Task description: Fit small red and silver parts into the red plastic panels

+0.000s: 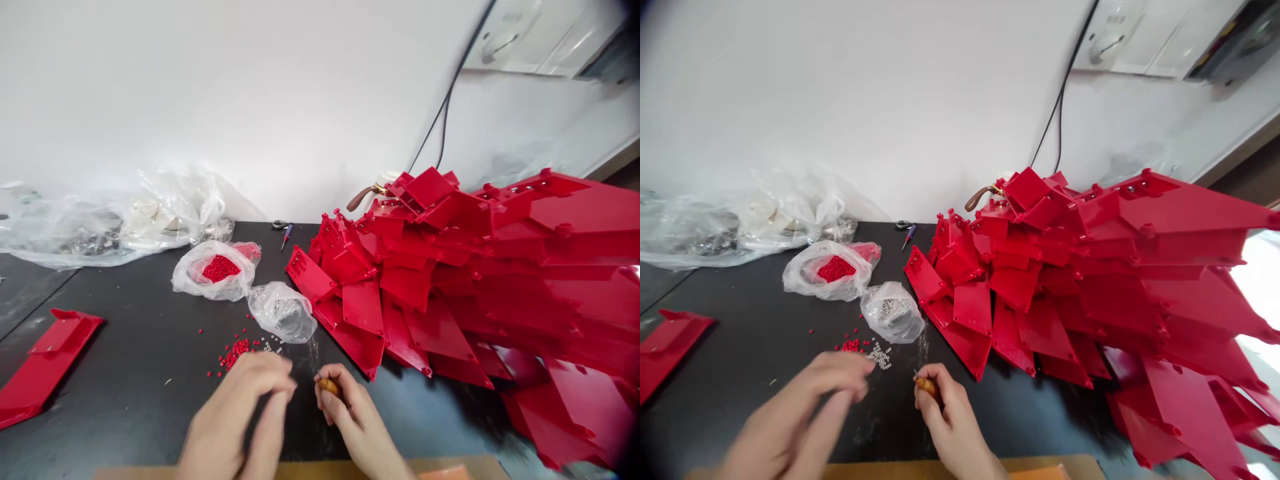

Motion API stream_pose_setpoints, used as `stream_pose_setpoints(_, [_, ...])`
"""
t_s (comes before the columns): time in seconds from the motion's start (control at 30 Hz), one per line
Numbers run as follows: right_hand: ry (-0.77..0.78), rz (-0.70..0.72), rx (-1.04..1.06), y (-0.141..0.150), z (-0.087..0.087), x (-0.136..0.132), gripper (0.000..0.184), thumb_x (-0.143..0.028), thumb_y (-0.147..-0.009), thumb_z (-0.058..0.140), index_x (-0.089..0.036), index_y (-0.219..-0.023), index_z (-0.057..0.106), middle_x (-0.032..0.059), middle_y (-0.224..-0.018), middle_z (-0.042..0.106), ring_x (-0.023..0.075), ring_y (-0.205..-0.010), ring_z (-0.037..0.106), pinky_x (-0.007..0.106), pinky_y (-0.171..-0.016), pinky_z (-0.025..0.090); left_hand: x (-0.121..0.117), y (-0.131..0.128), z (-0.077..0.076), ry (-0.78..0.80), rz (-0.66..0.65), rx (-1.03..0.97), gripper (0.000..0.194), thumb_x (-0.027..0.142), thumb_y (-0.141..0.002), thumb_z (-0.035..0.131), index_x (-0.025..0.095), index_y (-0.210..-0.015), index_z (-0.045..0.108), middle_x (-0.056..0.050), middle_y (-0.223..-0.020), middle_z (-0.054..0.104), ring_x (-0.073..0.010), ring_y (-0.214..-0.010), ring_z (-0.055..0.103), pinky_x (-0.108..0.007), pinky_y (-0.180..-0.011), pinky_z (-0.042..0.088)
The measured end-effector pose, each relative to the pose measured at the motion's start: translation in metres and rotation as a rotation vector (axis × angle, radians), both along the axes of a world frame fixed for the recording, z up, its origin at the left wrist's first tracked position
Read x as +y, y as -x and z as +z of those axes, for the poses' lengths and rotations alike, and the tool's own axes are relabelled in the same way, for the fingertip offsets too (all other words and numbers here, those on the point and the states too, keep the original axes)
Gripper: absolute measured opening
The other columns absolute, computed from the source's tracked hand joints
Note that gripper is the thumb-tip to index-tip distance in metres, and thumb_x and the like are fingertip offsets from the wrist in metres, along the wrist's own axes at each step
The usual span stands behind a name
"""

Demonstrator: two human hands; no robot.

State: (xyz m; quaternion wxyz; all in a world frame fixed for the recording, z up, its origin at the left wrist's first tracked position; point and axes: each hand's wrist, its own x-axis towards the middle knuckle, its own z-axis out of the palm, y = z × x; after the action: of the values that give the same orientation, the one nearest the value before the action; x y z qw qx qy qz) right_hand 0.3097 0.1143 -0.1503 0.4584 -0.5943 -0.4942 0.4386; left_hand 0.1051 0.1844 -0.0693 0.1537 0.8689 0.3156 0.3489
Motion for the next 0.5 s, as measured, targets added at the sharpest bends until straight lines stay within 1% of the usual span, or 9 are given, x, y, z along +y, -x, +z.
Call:
stream_pose_setpoints(0.07, [-0.003, 0.008, -0.012, -0.004, -0.003, -0.008, 0.015, -0.032, -0.096, 0.043, -0.021, -0.101, 0.053, -0.0003, -0.077, 0.056, 0.0140, -0.066, 0.050, 0.024, -0.059, 0.042, 0.021, -0.036, -0.004, -0.057, -0.035, 0.065, 0.030, 0.014, -0.094, 0.046, 0.027, -0.117, 0.060, -0.011, -0.112, 0.067, -0.0271, -0.112, 0.062, -0.045, -0.093, 0.057])
stream_pose_setpoints(0.1, [-0.011, 0.022, -0.018, -0.005, -0.003, -0.012, 0.015, -0.032, -0.095, 0.044, -0.021, -0.101, 0.053, -0.0002, -0.076, 0.057, 0.0143, -0.066, 0.051, 0.024, -0.059, 0.042, 0.032, -0.051, -0.007, -0.092, -0.040, 0.104, 0.030, 0.009, -0.092, 0.043, 0.023, -0.113, 0.060, -0.012, -0.109, 0.067, -0.0269, -0.110, 0.063, -0.045, -0.093, 0.056])
stream_pose_setpoints(0.13, [-0.022, 0.038, -0.025, -0.008, -0.001, -0.015, 0.016, -0.033, -0.095, 0.044, -0.022, -0.100, 0.053, -0.0003, -0.075, 0.057, 0.0144, -0.066, 0.051, 0.024, -0.059, 0.042, 0.043, -0.061, -0.010, -0.127, -0.049, 0.145, 0.028, 0.006, -0.090, 0.041, 0.020, -0.108, 0.059, -0.012, -0.105, 0.066, -0.0263, -0.107, 0.064, -0.045, -0.092, 0.056])
stream_pose_setpoints(0.2, [-0.044, 0.063, -0.039, -0.013, 0.002, -0.019, 0.016, -0.034, -0.096, 0.044, -0.022, -0.102, 0.053, 0.0001, -0.077, 0.059, 0.0148, -0.067, 0.054, 0.024, -0.060, 0.043, 0.059, -0.066, -0.014, -0.152, -0.004, 0.212, 0.025, 0.004, -0.089, 0.040, 0.018, -0.101, 0.057, -0.011, -0.098, 0.066, -0.0251, -0.097, 0.066, -0.042, -0.086, 0.057])
stream_pose_setpoints(0.27, [-0.069, 0.083, -0.052, -0.019, 0.004, -0.023, 0.015, -0.033, -0.098, 0.042, -0.023, -0.104, 0.052, 0.0006, -0.080, 0.062, 0.0149, -0.070, 0.057, 0.024, -0.063, 0.045, 0.063, -0.055, -0.012, -0.137, -0.012, 0.197, 0.025, 0.002, -0.090, 0.040, 0.019, -0.099, 0.057, -0.010, -0.099, 0.066, -0.0233, -0.100, 0.065, -0.039, -0.088, 0.055])
stream_pose_setpoints(0.33, [-0.097, 0.101, -0.068, -0.024, 0.001, -0.024, 0.013, -0.031, -0.099, 0.040, -0.024, -0.105, 0.050, 0.0006, -0.083, 0.064, 0.0142, -0.071, 0.059, 0.024, -0.066, 0.048, 0.056, -0.036, -0.007, -0.117, -0.007, 0.083, 0.028, 0.000, -0.090, 0.041, 0.021, -0.100, 0.057, -0.007, -0.101, 0.066, -0.0204, -0.105, 0.063, -0.036, -0.092, 0.052])
stream_pose_setpoints(0.37, [-0.107, 0.117, -0.077, -0.027, -0.002, -0.024, 0.013, -0.030, -0.100, 0.039, -0.025, -0.106, 0.050, 0.0005, -0.084, 0.065, 0.0137, -0.069, 0.059, 0.024, -0.067, 0.049, 0.050, -0.027, -0.006, -0.106, 0.040, 0.017, 0.027, 0.001, -0.090, 0.043, 0.022, -0.101, 0.057, -0.006, -0.100, 0.065, -0.0191, -0.103, 0.063, -0.034, -0.090, 0.052])
stream_pose_setpoints(0.43, [-0.120, 0.145, -0.090, -0.030, -0.010, -0.024, 0.015, -0.029, -0.101, 0.038, -0.026, -0.110, 0.049, 0.0009, -0.088, 0.066, 0.0129, -0.067, 0.059, 0.023, -0.067, 0.050, 0.037, -0.011, -0.011, -0.047, 0.222, -0.060, 0.022, 0.006, -0.092, 0.047, 0.023, -0.099, 0.058, -0.003, -0.093, 0.064, -0.0170, -0.092, 0.064, -0.031, -0.082, 0.051])
stream_pose_setpoints(0.5, [-0.136, 0.162, -0.092, -0.031, -0.018, -0.025, 0.019, -0.029, -0.102, 0.036, -0.026, -0.116, 0.048, 0.0017, -0.093, 0.067, 0.0125, -0.067, 0.061, 0.022, -0.065, 0.052, 0.027, 0.000, -0.026, 0.083, 0.397, -0.055, 0.014, 0.013, -0.094, 0.049, 0.024, -0.095, 0.058, -0.001, -0.086, 0.063, -0.0155, -0.080, 0.063, -0.028, -0.073, 0.050])
